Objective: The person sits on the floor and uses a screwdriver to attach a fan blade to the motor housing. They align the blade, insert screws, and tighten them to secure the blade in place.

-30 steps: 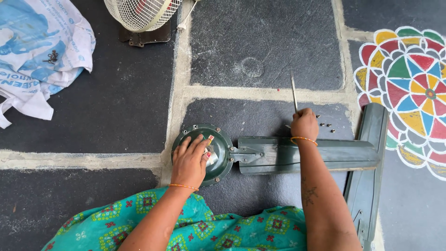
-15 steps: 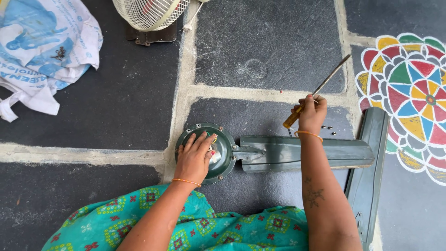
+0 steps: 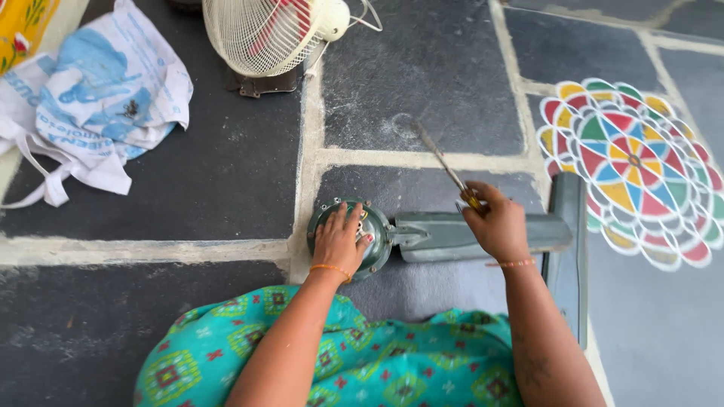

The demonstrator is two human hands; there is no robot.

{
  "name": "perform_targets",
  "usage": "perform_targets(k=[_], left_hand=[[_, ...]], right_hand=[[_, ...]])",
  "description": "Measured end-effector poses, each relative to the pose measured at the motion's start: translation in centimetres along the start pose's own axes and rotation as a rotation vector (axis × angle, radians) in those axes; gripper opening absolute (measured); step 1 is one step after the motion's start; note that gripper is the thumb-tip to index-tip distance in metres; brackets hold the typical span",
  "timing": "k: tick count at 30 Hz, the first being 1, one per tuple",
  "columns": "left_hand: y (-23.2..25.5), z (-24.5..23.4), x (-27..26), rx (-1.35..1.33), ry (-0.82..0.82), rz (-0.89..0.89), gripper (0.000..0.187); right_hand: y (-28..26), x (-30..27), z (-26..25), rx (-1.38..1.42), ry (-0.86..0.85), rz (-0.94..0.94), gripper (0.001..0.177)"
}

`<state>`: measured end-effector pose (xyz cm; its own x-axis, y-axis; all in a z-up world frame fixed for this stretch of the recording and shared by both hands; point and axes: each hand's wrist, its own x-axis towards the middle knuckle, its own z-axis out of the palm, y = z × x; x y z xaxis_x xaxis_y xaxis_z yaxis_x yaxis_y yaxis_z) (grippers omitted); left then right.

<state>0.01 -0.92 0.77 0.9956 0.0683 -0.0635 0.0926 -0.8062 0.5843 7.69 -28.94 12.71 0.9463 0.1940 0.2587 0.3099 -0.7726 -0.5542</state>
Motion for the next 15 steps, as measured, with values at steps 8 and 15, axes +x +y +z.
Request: perform_targets(k=[8, 15], left_hand=[[0.1, -0.1, -1.2, 0.057, -0.005, 0.044, 0.086], [0.2, -1.8, -4.0, 0.116, -0.009, 0.046, 0.092]], right_hand=[[3.8, -9.4, 0.3, 0.400, 0.104, 0.438, 0.027], [8.4, -10.1, 3.2, 0.917, 0.393, 0.490, 0.022]])
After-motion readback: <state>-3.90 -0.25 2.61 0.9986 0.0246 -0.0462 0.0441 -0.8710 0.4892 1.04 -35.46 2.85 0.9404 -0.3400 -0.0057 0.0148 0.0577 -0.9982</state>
